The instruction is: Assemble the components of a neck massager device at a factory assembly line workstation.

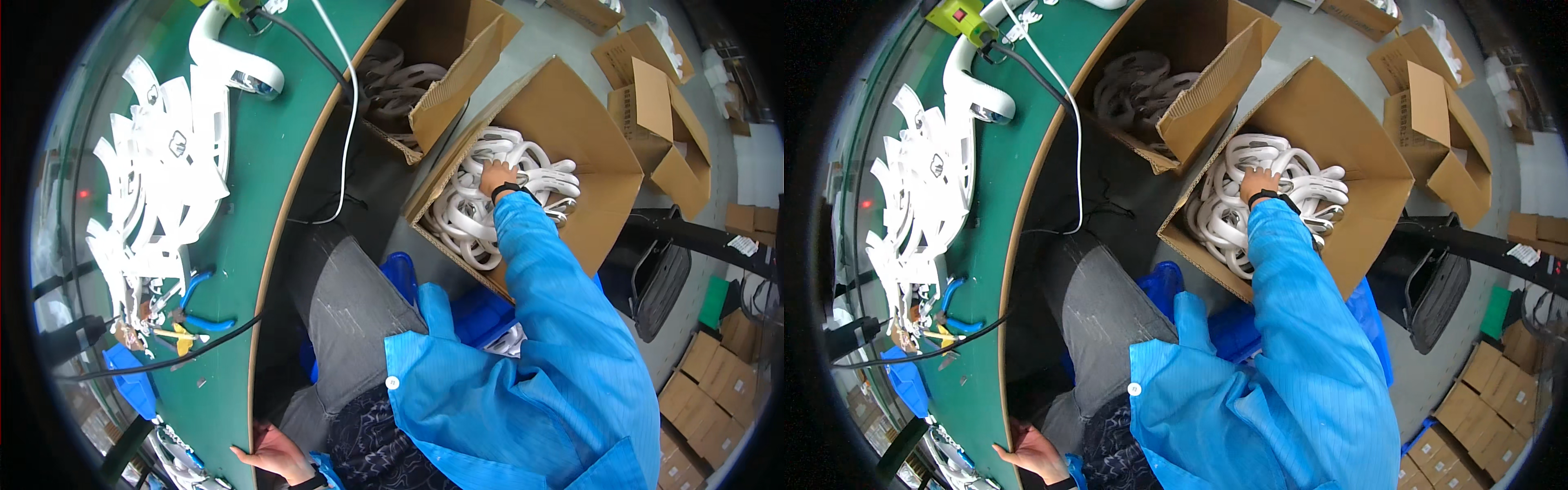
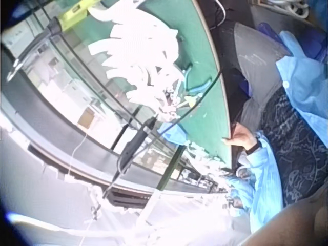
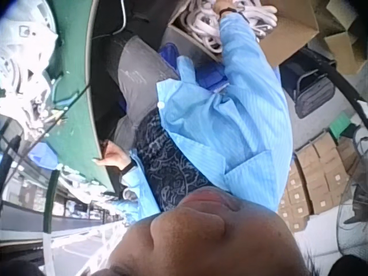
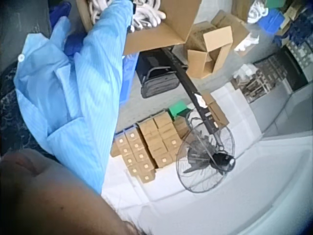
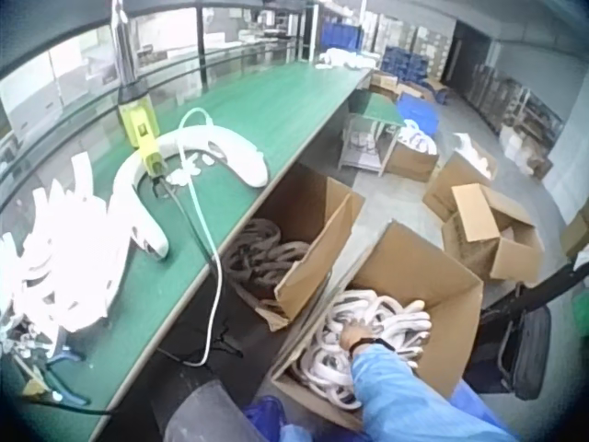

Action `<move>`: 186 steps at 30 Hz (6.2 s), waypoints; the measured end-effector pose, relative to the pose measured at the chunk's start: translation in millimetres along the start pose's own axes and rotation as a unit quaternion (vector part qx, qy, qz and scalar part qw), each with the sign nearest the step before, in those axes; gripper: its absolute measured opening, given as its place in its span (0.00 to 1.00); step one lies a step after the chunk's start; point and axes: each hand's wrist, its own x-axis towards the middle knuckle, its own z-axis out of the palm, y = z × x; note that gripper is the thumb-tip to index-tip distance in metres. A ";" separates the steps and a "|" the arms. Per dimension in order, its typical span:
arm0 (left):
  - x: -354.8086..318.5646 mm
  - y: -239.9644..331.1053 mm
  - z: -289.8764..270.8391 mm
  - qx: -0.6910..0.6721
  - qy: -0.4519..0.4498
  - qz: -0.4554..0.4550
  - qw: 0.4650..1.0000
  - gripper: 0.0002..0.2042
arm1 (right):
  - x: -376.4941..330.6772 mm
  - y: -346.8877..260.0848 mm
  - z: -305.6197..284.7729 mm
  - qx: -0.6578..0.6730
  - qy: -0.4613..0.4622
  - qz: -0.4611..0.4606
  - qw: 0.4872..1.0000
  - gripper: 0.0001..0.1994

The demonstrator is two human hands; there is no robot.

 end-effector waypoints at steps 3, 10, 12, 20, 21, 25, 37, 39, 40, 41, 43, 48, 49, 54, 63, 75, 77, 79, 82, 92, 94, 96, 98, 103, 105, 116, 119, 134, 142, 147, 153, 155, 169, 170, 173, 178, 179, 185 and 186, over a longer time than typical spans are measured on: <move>-10.6 -4.2 46.7 0.015 0.072 0.019 0.997 0.25 | 10.1 -0.8 -6.9 -0.012 -0.022 -0.020 0.999 0.17; 1.6 -4.0 0.8 0.004 0.034 -0.004 0.999 0.24 | -55.6 66.5 -90.3 0.150 0.104 -0.098 0.978 0.23; -15.6 1.0 50.1 0.002 0.099 -0.032 0.995 0.22 | -91.7 67.6 -142.2 0.273 0.118 -0.147 0.944 0.22; -38.4 0.1 62.1 0.157 -0.359 -0.061 0.918 0.26 | -316.0 83.1 -296.6 0.540 0.126 -0.157 0.817 0.20; -42.1 6.3 69.4 0.173 -0.389 -0.049 0.903 0.26 | -338.9 78.0 -307.6 0.539 0.138 -0.160 0.815 0.20; -35.7 29.8 100.1 0.115 -0.490 0.060 0.862 0.22 | -408.8 31.6 -345.0 0.565 0.086 -0.322 0.754 0.22; -40.5 133.4 99.0 -0.055 -0.433 0.054 0.898 0.72 | -517.9 -242.0 -366.3 0.531 -0.288 -0.608 0.515 0.31; -23.3 159.3 89.1 -0.062 -0.390 0.141 0.908 0.49 | -528.8 -286.6 -363.1 0.446 -0.302 -0.676 0.503 0.30; -11.4 164.3 79.7 -0.050 -0.386 0.209 0.897 0.40 | -537.8 -308.4 -363.2 0.407 -0.305 -0.707 0.492 0.29; -2.7 170.4 69.4 -0.049 -0.367 0.221 0.902 0.40 | -551.9 -327.3 -362.1 0.416 -0.328 -0.694 0.488 0.27; 15.0 178.7 50.5 -0.090 -0.362 0.293 0.880 0.25 | -561.9 -358.1 -362.6 0.393 -0.321 -0.711 0.487 0.23; 31.3 212.2 25.4 -0.078 -0.201 0.326 0.920 0.23 | -560.6 -411.1 -390.0 0.348 0.025 -0.805 0.480 0.18; 32.0 218.2 24.8 -0.086 -0.179 0.302 0.932 0.23 | -562.6 -417.3 -391.1 0.350 0.072 -0.810 0.465 0.16; 41.1 221.7 26.3 -0.033 -0.121 0.310 0.943 0.26 | -566.5 -437.0 -402.0 0.301 0.197 -0.841 0.405 0.11; 41.0 206.8 53.1 0.017 -0.122 0.277 0.953 0.27 | -536.3 -424.3 -394.0 0.285 0.267 -0.833 0.392 0.12; 42.2 184.5 95.6 0.017 -0.165 0.276 0.947 0.25 | -509.0 -383.9 -406.0 0.297 0.215 -0.798 0.478 0.11; 40.6 183.7 97.0 0.020 -0.161 0.285 0.945 0.25 | -507.4 -386.0 -403.8 0.317 0.207 -0.800 0.466 0.10; 39.0 183.7 97.4 0.021 -0.161 0.288 0.944 0.24 | -505.9 -386.2 -402.7 0.316 0.203 -0.802 0.464 0.10; 37.3 183.9 95.4 0.021 -0.151 0.289 0.945 0.24 | -507.8 -390.3 -399.3 0.322 0.203 -0.804 0.458 0.10; 34.4 185.5 91.9 0.012 -0.122 0.284 0.951 0.27 | -510.7 -402.0 -392.8 0.395 0.127 -0.790 0.452 0.09; 36.0 184.6 88.2 0.012 -0.123 0.283 0.951 0.27 | -509.4 -400.6 -394.2 0.373 0.134 -0.797 0.457 0.09; 36.5 183.8 85.7 0.011 -0.123 0.282 0.951 0.27 | -509.0 -399.7 -396.3 0.349 0.141 -0.804 0.460 0.08; 36.3 183.2 83.8 0.013 -0.126 0.278 0.952 0.27 | -509.9 -399.8 -398.1 0.327 0.155 -0.813 0.456 0.09; 34.2 181.0 83.0 -0.008 -0.131 0.284 0.950 0.25 | -512.9 -400.2 -399.7 0.298 0.178 -0.824 0.447 0.10; 34.3 179.6 82.9 -0.014 -0.136 0.283 0.949 0.24 | -513.4 -401.2 -401.2 0.294 0.186 -0.827 0.442 0.10; 31.8 183.4 83.8 0.036 -0.109 0.293 0.949 0.25 | -520.9 -407.1 -399.4 0.347 0.113 -0.810 0.459 0.10; 32.8 184.3 78.5 -0.034 -0.141 0.277 0.950 0.21 | -518.3 -406.7 -399.3 0.337 0.131 -0.814 0.455 0.09; 27.0 179.6 75.8 -0.018 -0.123 0.270 0.955 0.21 | -521.2 -399.7 -401.0 0.256 0.176 -0.843 0.440 0.12; 27.6 180.2 76.8 -0.002 -0.123 0.274 0.954 0.24 | -523.6 -402.6 -399.3 0.279 0.188 -0.831 0.442 0.11; 25.0 183.2 75.9 -0.004 -0.127 0.254 0.959 0.26 | -523.6 -407.4 -395.1 0.350 0.142 -0.810 0.450 0.10; 25.5 183.9 76.0 -0.009 -0.113 0.244 0.963 0.28 | -519.8 -403.1 -398.1 0.357 0.087 -0.807 0.463 0.08; 26.2 185.7 75.1 0.004 -0.106 0.247 0.963 0.28 | -517.8 -401.0 -397.2 0.323 0.121 -0.819 0.459 0.09; 26.4 180.5 71.8 0.007 -0.125 0.275 0.953 0.24 | -518.2 -400.0 -402.4 0.246 0.196 -0.845 0.432 0.09; 26.5 180.1 72.2 0.005 -0.127 0.278 0.952 0.24 | -518.4 -399.8 -403.2 0.241 0.203 -0.846 0.429 0.09; 27.4 179.7 74.0 0.000 -0.125 0.282 0.951 0.24 | -519.3 -399.4 -404.5 0.243 0.197 -0.847 0.431 0.09; 26.3 179.3 75.1 0.004 -0.121 0.282 0.952 0.25 | -521.2 -398.8 -403.6 0.247 0.173 -0.848 0.436 0.09; 26.2 178.8 74.6 0.010 -0.121 0.284 0.951 0.25 | -521.1 -398.9 -402.2 0.249 0.175 -0.847 0.435 0.09; 24.0 181.7 74.4 0.011 -0.117 0.277 0.954 0.26 | -524.6 -402.8 -396.0 0.308 0.164 -0.825 0.445 0.10; 23.4 181.8 74.3 0.012 -0.116 0.277 0.954 0.26 | -525.1 -402.6 -396.4 0.308 0.164 -0.825 0.445 0.10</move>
